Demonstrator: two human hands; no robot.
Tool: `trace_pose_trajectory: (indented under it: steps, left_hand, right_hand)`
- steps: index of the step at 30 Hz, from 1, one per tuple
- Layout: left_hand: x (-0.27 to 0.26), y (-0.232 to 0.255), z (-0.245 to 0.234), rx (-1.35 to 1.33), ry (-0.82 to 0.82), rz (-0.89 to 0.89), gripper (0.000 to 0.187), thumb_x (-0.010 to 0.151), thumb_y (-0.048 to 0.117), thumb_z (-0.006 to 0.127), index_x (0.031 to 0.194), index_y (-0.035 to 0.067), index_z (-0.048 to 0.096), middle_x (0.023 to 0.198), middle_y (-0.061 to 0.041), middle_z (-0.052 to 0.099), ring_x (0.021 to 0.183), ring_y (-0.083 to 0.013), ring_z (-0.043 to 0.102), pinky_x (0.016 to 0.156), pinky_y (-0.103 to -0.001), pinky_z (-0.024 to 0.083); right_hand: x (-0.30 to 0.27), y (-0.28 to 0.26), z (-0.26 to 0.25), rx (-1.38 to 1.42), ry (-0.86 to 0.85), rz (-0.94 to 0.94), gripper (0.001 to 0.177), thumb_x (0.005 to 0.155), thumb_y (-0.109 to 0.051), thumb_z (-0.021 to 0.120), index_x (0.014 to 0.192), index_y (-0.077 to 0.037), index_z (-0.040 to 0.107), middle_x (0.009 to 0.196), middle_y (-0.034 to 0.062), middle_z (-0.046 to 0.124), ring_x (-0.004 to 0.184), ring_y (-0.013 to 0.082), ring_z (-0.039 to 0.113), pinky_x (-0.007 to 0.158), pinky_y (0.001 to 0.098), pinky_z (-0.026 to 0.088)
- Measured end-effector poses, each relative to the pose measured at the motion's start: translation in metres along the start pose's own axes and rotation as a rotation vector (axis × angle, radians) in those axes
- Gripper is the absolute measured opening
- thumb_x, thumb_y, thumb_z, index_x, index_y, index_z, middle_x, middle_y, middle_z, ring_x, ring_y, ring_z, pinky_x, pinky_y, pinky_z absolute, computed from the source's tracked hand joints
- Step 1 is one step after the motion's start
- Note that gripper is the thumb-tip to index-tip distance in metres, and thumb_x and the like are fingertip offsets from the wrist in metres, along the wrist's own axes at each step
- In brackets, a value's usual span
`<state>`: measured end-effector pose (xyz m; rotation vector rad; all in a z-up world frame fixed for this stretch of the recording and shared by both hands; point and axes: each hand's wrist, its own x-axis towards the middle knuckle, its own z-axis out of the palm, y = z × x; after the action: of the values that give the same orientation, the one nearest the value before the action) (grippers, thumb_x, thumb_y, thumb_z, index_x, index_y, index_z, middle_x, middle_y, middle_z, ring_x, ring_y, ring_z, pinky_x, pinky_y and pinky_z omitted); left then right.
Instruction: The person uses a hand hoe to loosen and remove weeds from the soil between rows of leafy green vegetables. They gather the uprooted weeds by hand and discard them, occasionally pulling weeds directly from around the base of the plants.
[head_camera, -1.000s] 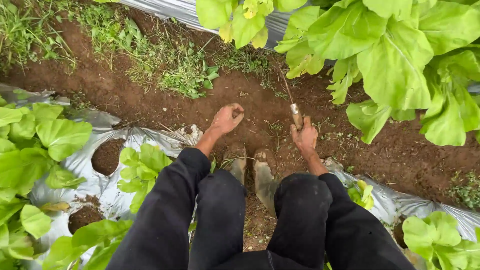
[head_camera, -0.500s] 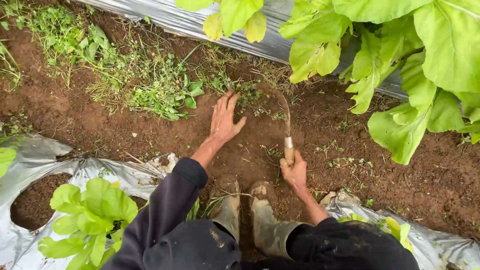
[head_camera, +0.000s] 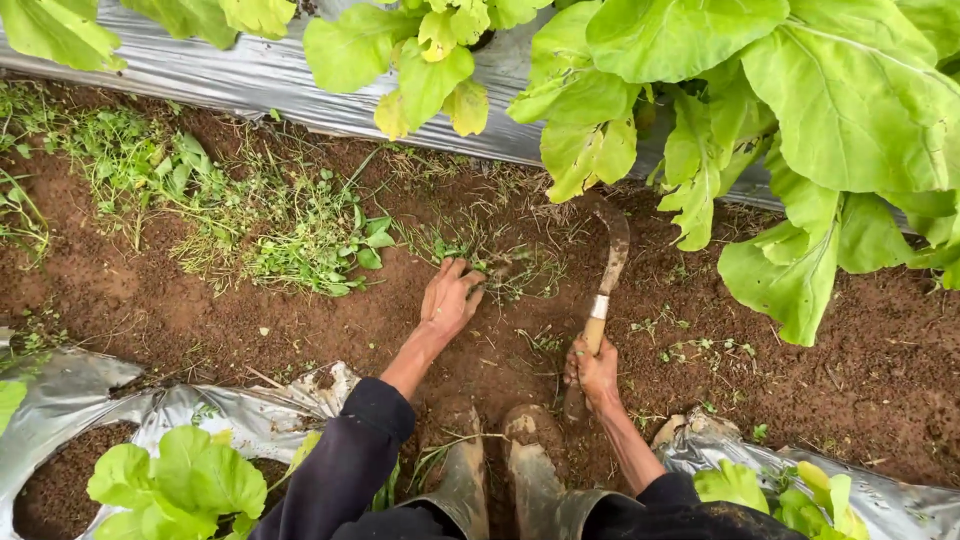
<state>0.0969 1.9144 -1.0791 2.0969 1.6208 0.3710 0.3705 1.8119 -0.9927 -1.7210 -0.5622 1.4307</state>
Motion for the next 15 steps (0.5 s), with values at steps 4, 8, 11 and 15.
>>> trace_pose_trajectory:
  steps: [4, 8, 11, 15]
  left_hand:
    - [-0.003, 0.024, -0.006, 0.028, -0.001, 0.031, 0.019, 0.094, 0.036, 0.068, 0.112, 0.031, 0.074, 0.124, -0.005, 0.063, 0.12, -0.0238, 0.064, 0.105, -0.037, 0.052]
    - [0.003, 0.035, -0.028, 0.041, 0.065, 0.137, 0.025, 0.091, 0.033, 0.071, 0.116, 0.03, 0.07, 0.123, -0.006, 0.059, 0.118, -0.0304, 0.063, 0.098, -0.042, 0.055]
    - [0.005, 0.04, -0.013, 0.049, -0.026, 0.248, 0.027, 0.093, 0.03, 0.069, 0.12, 0.027, 0.068, 0.124, -0.009, 0.058, 0.117, -0.0327, 0.063, 0.096, -0.044, 0.057]
    - [0.028, 0.079, -0.002, 0.191, -0.115, 0.448, 0.032, 0.099, 0.027, 0.059, 0.131, 0.027, 0.06, 0.13, -0.01, 0.055, 0.118, -0.0274, 0.064, 0.092, -0.037, 0.059]
  right_hand:
    - [0.015, 0.015, 0.002, 0.037, -0.049, 0.042, 0.016, 0.098, -0.012, 0.055, 0.097, 0.003, 0.05, 0.054, 0.0079, 0.05, 0.035, 0.0162, 0.049, 0.029, 0.0355, 0.048]
    - [0.002, 0.015, -0.001, -0.053, -0.172, 0.068, 0.013, 0.09, -0.001, 0.062, 0.091, 0.007, 0.052, 0.047, 0.0116, 0.047, 0.03, 0.0188, 0.048, 0.026, 0.0366, 0.047]
    - [0.007, 0.023, -0.021, 0.063, -0.047, 0.064, 0.012, 0.092, -0.005, 0.06, 0.093, 0.003, 0.051, 0.05, 0.0096, 0.048, 0.033, 0.0174, 0.048, 0.028, 0.0364, 0.048]
    - [0.014, 0.039, -0.05, 0.159, -0.031, 0.102, 0.015, 0.093, -0.01, 0.06, 0.094, 0.002, 0.05, 0.052, 0.009, 0.046, 0.034, 0.019, 0.048, 0.029, 0.0393, 0.049]
